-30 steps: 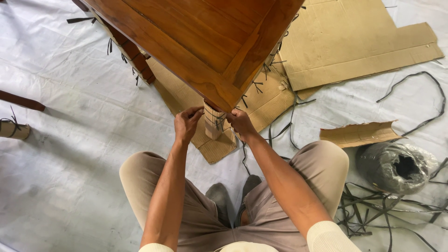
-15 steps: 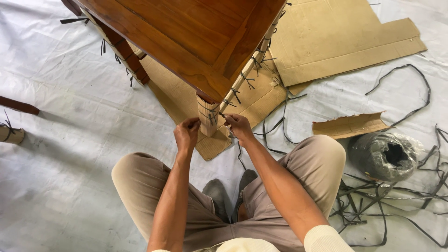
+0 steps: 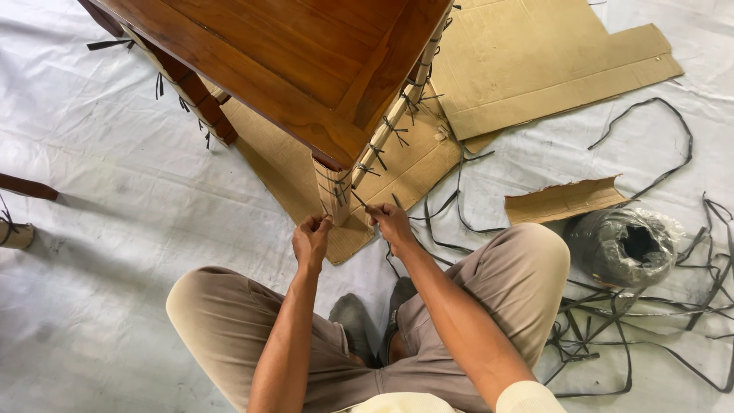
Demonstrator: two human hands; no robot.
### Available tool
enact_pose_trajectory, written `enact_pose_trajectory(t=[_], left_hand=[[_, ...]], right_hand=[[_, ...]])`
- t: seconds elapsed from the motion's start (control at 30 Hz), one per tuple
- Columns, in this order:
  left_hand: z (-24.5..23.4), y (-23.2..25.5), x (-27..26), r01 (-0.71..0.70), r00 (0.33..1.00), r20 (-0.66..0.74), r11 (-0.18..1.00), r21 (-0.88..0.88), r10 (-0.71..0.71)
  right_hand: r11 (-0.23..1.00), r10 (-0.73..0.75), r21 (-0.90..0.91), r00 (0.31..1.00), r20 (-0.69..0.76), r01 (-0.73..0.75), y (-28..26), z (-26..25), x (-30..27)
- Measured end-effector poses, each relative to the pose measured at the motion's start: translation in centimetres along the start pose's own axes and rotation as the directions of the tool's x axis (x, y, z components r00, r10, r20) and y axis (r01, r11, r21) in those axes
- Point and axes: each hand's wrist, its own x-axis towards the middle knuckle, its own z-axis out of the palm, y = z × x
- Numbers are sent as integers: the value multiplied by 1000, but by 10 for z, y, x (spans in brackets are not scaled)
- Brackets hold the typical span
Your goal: Wrapping wooden table legs with cardboard and plastic strips.
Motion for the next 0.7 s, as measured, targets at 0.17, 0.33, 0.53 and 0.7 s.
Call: enact_pose_trajectory(t=[0.17, 0.33, 0.53, 0.7], left_hand=[[3, -12, 1, -12, 999, 45, 999, -32, 14], [11, -29, 4, -31, 996, 75, 994, -101, 39], [23, -34, 0, -1, 986, 164, 981, -194, 33], [30, -37, 4, 27, 972, 232, 955, -296, 45]], right_hand=[[999, -5, 35, 1000, 2, 5, 14, -6, -4], [1000, -17, 23, 1000, -7, 17, 11, -7, -13], [998, 22, 57, 1000, 13, -23, 6, -4, -23], [1000, 12, 21, 1000, 27, -12, 8, -3, -23]])
